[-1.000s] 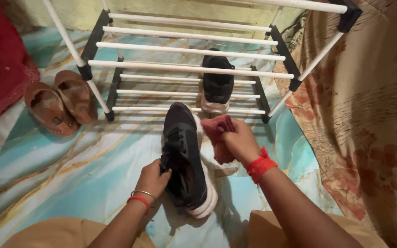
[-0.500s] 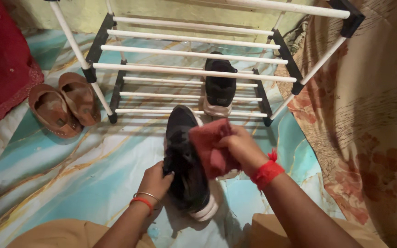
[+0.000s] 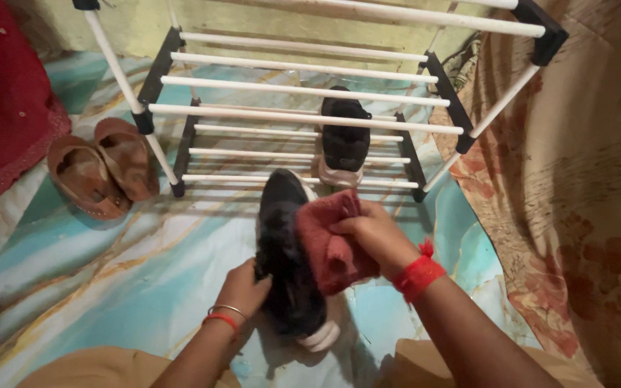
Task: The person wipes a black sneaker with a red cloth, then places it on a white shoe rack. They continue wiping the second sneaker and place it on the rack as well.
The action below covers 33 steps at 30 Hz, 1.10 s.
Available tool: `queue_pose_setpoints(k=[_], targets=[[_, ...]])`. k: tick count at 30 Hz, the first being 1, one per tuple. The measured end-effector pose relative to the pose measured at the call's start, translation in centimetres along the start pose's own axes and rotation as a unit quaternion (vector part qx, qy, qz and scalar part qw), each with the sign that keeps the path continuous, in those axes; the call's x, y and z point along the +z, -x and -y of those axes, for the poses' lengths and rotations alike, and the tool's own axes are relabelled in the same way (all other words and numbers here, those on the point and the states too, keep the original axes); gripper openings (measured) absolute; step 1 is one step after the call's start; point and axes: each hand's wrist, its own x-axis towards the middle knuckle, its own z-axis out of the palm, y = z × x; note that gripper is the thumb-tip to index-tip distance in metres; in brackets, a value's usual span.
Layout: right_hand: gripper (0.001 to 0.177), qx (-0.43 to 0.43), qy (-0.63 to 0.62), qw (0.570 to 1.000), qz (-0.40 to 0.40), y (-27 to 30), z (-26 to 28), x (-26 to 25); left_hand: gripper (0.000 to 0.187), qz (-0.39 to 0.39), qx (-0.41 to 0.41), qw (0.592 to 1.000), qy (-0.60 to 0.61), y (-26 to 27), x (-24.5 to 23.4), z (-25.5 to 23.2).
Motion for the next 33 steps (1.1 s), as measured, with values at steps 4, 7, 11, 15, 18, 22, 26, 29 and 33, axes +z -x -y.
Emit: queue_pose_setpoints(k=[4,7,11,15,18,22,26,29,33], targets=[[0.037,-0.07,0.196,0.978,-0.027,0.4,-1.6,0.1,0.035,0.152,-0.198,0.968,0.035,0.5,-1.0,-2.0],[0.035,0.012,0.126,0.991,0.04,0.2,-2.4,0.8,0.033,0.2,-0.217,0.952,0.078,0.7,-1.5,-2.4],[0.034,0.056,0.032,0.997,-0.03,-0.6,-0.9,-0.1,0.034,0.14,-0.047,0.987,0.057,0.8,-1.3,-1.9],[0.033,-0.014,-0.002,0.995,-0.097,-0.7,0.3,-2.1,0.03,0.061,-0.029,0.995,-0.075,0.3,-1.9,-2.2],[0.029,0.006,-0.019,0.989,-0.147,-0.7,0.3,-4.1,0.024,0.048,0.002,0.984,-0.171,0.4,-3.6,-3.3],[0.029,-0.054,0.12,0.975,-0.18,-0.9,0.4,-6.4,0.031,0.012,0.089,0.974,-0.208,1.1,-5.4,-5.4],[0.032,-0.097,0.31,0.928,-0.181,-1.0,-0.1,-6.2,0.03,0.017,0.133,0.955,-0.263,1.4,-6.0,-6.6],[0.035,-0.098,0.371,0.911,-0.153,-1.3,-1.4,-4.6,0.023,0.035,0.093,0.957,-0.273,1.3,-6.1,-6.8],[0.025,-0.136,0.341,0.927,-0.072,-1.8,-3.6,-1.9,0.031,0.035,0.075,0.969,-0.232,1.5,-6.6,-6.7]])
